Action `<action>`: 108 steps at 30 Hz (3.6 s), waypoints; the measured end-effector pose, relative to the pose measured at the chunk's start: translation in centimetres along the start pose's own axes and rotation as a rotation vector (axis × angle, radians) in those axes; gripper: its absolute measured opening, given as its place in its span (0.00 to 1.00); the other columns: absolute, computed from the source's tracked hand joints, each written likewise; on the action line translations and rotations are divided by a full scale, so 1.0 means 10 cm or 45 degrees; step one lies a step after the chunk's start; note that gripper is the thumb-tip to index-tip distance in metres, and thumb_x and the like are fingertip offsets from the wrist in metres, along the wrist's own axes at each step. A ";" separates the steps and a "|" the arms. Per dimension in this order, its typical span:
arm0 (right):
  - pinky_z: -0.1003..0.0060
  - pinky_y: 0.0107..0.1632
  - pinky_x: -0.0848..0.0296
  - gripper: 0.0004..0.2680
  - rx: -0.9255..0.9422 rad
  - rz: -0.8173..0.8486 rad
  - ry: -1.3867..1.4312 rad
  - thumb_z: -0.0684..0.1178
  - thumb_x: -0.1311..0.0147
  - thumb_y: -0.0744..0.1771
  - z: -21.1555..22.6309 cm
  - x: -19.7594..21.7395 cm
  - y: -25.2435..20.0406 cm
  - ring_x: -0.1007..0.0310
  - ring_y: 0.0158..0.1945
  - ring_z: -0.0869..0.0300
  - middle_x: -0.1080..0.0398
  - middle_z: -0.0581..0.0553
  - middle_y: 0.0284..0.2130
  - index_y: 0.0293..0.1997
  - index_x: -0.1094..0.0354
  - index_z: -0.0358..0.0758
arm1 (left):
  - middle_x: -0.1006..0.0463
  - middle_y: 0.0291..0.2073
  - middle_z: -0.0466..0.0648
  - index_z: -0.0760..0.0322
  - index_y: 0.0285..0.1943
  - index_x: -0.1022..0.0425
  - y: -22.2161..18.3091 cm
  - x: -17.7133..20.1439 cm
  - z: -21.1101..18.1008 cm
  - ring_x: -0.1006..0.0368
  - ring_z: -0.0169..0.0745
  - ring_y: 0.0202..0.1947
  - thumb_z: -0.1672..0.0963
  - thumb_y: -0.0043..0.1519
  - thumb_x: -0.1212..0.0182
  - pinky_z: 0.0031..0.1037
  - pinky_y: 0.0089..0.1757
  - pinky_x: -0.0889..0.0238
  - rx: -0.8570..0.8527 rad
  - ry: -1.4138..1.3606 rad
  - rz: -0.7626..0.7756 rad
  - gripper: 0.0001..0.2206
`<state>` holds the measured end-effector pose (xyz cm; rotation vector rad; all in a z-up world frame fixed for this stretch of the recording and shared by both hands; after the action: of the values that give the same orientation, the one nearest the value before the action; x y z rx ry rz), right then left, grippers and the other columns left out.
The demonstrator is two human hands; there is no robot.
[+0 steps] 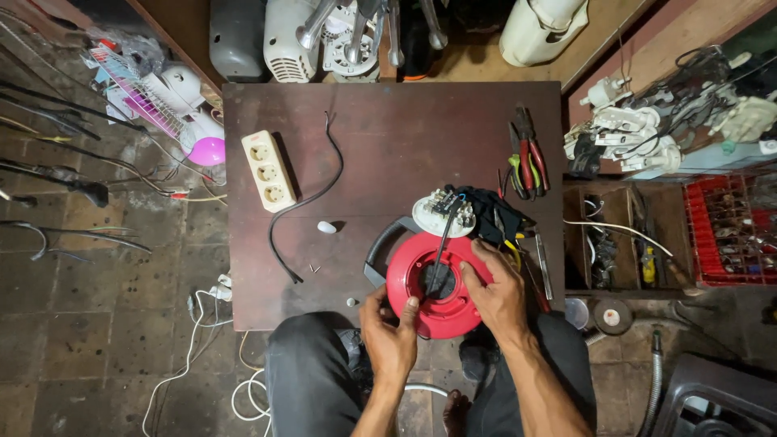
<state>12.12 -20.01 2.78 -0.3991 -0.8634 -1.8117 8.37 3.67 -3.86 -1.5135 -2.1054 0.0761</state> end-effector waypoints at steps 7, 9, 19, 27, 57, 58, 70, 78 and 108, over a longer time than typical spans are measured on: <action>0.60 0.60 0.29 0.12 0.053 0.016 -0.006 0.41 0.39 0.64 0.00 -0.01 -0.01 0.27 0.54 0.51 0.25 0.38 0.50 0.52 0.28 0.31 | 0.29 0.42 0.46 0.57 0.53 0.25 0.00 -0.03 0.03 0.34 0.37 0.36 0.48 0.52 0.31 0.29 0.40 0.35 -0.031 -0.011 0.015 0.22; 0.60 0.60 0.30 0.13 0.090 0.005 -0.019 0.40 0.39 0.64 0.01 0.00 -0.03 0.26 0.54 0.51 0.25 0.38 0.50 0.52 0.28 0.31 | 0.30 0.42 0.46 0.58 0.54 0.26 0.00 -0.05 0.06 0.34 0.37 0.37 0.47 0.52 0.31 0.30 0.40 0.35 0.000 0.012 0.039 0.24; 0.61 0.59 0.28 0.13 0.144 0.006 -0.040 0.40 0.38 0.63 -0.06 -0.02 -0.07 0.26 0.54 0.51 0.25 0.38 0.49 0.53 0.29 0.31 | 0.33 0.39 0.45 0.56 0.49 0.26 -0.01 -0.08 0.10 0.34 0.36 0.36 0.51 0.50 0.26 0.29 0.40 0.35 0.030 -0.012 0.072 0.20; 0.59 0.61 0.32 0.12 0.102 0.042 0.006 0.40 0.40 0.64 -0.13 -0.07 -0.07 0.29 0.55 0.50 0.27 0.38 0.50 0.52 0.30 0.32 | 0.30 0.43 0.46 0.54 0.58 0.31 -0.02 -0.05 0.03 0.32 0.38 0.38 0.50 0.50 0.29 0.31 0.44 0.34 0.038 0.041 0.083 0.27; 0.50 0.61 0.44 0.20 -0.060 0.475 -0.230 0.50 0.53 0.68 -0.18 -0.30 -0.05 0.35 0.56 0.43 0.34 0.36 0.55 0.68 0.48 0.37 | 0.45 0.62 0.64 0.51 0.79 0.65 -0.01 -0.34 -0.07 0.37 0.76 0.55 0.43 0.63 0.62 0.54 0.50 0.38 -0.068 0.366 0.464 0.35; 0.50 0.61 0.44 0.20 -0.063 0.473 -0.232 0.50 0.53 0.68 -0.18 -0.30 -0.04 0.35 0.56 0.43 0.34 0.36 0.55 0.68 0.48 0.37 | 0.45 0.62 0.64 0.51 0.79 0.65 -0.01 -0.37 -0.04 0.37 0.76 0.55 0.43 0.63 0.62 0.54 0.50 0.38 -0.069 0.367 0.468 0.35; 0.45 0.63 0.48 0.21 -0.182 0.593 -0.267 0.50 0.56 0.68 -0.28 -0.42 -0.05 0.42 0.63 0.42 0.40 0.36 0.60 0.69 0.52 0.38 | 0.37 0.50 0.62 0.59 0.75 0.55 0.05 -0.39 -0.08 0.32 0.74 0.43 0.46 0.64 0.59 0.56 0.40 0.34 -0.303 0.574 0.218 0.31; 0.44 0.67 0.52 0.20 -0.114 0.583 -0.263 0.48 0.56 0.68 -0.22 -0.43 -0.03 0.43 0.65 0.43 0.41 0.36 0.62 0.68 0.52 0.35 | 0.30 0.47 0.64 0.55 0.69 0.45 0.12 -0.31 -0.12 0.33 0.71 0.49 0.43 0.66 0.69 0.54 0.47 0.40 -0.165 0.508 0.104 0.27; 0.41 0.57 0.41 0.22 -0.324 0.655 -0.356 0.51 0.55 0.67 -0.40 -0.53 -0.12 0.42 0.56 0.36 0.42 0.34 0.56 0.69 0.54 0.39 | 0.34 0.48 0.64 0.53 0.81 0.73 0.11 -0.43 -0.09 0.35 0.72 0.44 0.43 0.66 0.76 0.52 0.47 0.44 -0.090 0.772 0.208 0.34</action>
<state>13.67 -19.14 -3.76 -0.9639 -0.6380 -1.4008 10.73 -0.02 -5.18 -1.5068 -1.5153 -0.3581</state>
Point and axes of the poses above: each hand's wrist, its own y-axis towards the middle knuckle, its own x-axis out of the back of the hand, z = x × y, the point moved 10 cm from there along y, towards the middle knuckle
